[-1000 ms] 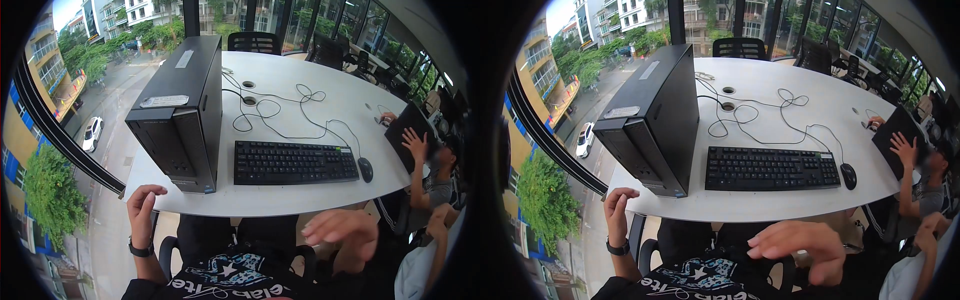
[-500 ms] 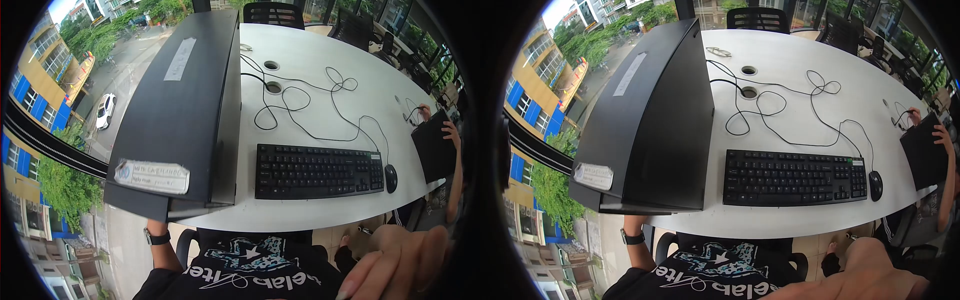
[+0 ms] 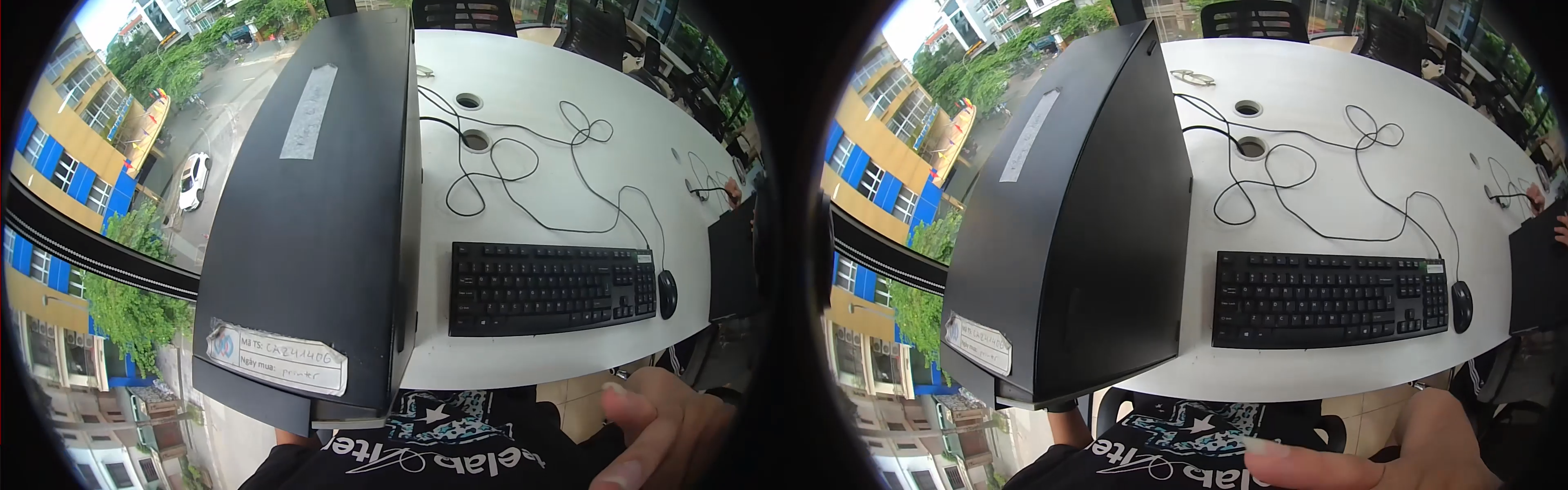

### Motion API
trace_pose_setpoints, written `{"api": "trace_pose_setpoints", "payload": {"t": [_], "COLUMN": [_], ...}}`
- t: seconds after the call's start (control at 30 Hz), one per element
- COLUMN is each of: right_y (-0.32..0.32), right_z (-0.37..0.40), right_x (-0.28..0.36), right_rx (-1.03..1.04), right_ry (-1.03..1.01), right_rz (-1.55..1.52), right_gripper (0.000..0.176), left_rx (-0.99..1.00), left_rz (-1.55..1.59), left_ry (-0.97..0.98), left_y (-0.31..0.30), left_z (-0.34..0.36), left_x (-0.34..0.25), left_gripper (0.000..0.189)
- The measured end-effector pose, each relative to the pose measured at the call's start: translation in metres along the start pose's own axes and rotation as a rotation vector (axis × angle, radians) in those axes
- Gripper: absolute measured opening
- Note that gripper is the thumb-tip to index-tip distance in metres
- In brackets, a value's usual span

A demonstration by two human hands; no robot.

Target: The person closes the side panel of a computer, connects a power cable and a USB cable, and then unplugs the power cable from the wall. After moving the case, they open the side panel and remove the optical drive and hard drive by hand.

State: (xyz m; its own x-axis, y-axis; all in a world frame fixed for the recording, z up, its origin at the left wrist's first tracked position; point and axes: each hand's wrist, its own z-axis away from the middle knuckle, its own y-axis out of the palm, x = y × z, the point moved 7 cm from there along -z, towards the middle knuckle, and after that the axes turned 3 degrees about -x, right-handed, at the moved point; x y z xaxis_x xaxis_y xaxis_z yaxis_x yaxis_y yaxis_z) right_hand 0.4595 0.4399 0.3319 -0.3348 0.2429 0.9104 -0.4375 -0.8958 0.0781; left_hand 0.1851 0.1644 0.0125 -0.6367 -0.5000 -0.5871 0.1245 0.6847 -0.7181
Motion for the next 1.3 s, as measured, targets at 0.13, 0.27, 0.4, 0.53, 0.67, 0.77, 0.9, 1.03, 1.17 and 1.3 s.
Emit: {"api": "trace_pose_setpoints", "payload": {"t": [0.13,0.27,0.4,0.53,0.67,0.77,0.9,1.03,1.17,1.3], "right_y": [-0.016,-0.026,-0.043,-0.057,-0.039,-0.033,-0.025,-0.031,-0.04,-0.047], "right_z": [0.016,0.022,0.052,0.058,0.033,0.024,0.016,0.027,0.023,0.015], "right_x": [-0.038,-0.06,-0.071,-0.078,-0.068,-0.06,-0.053,-0.06,-0.063,-0.064], "right_rx": [0.098,0.174,0.263,0.208,0.19,0.168,0.174,0.242,0.242,0.149], "right_ry": [0.129,-0.021,-0.202,0.27,0.178,0.19,0.363,0.371,0.134,-0.124], "right_rz": [0.149,0.294,0.484,-0.062,0.025,0.016,-0.183,-0.235,-0.036,0.165], "right_gripper": [0.036,0.038,0.039,0.039,0.043,0.046,0.05,0.051,0.048,0.045], "left_rx": [-0.009,-0.021,-0.044,-0.049,-0.05,-0.052,-0.067,-0.087,-0.081,-0.099], "left_rz": [0.01,0.022,0.033,0.031,0.032,0.029,0.031,0.036,0.029,0.032], "left_ry": [-0.026,-0.035,-0.047,-0.057,-0.057,-0.056,-0.062,-0.079,-0.079,-0.072], "left_y": [-0.002,-0.001,-0.004,-0.007,-0.006,-0.009,-0.01,-0.014,-0.013,-0.017], "left_z": [0.012,0.012,0.016,0.02,0.023,0.026,0.026,0.03,0.034,0.037], "left_x": [0.0,-0.003,-0.004,-0.006,-0.008,-0.011,-0.012,-0.011,-0.013,-0.016], "left_gripper": [0.043,0.046,0.049,0.052,0.055,0.057,0.06,0.063,0.066,0.069]}}
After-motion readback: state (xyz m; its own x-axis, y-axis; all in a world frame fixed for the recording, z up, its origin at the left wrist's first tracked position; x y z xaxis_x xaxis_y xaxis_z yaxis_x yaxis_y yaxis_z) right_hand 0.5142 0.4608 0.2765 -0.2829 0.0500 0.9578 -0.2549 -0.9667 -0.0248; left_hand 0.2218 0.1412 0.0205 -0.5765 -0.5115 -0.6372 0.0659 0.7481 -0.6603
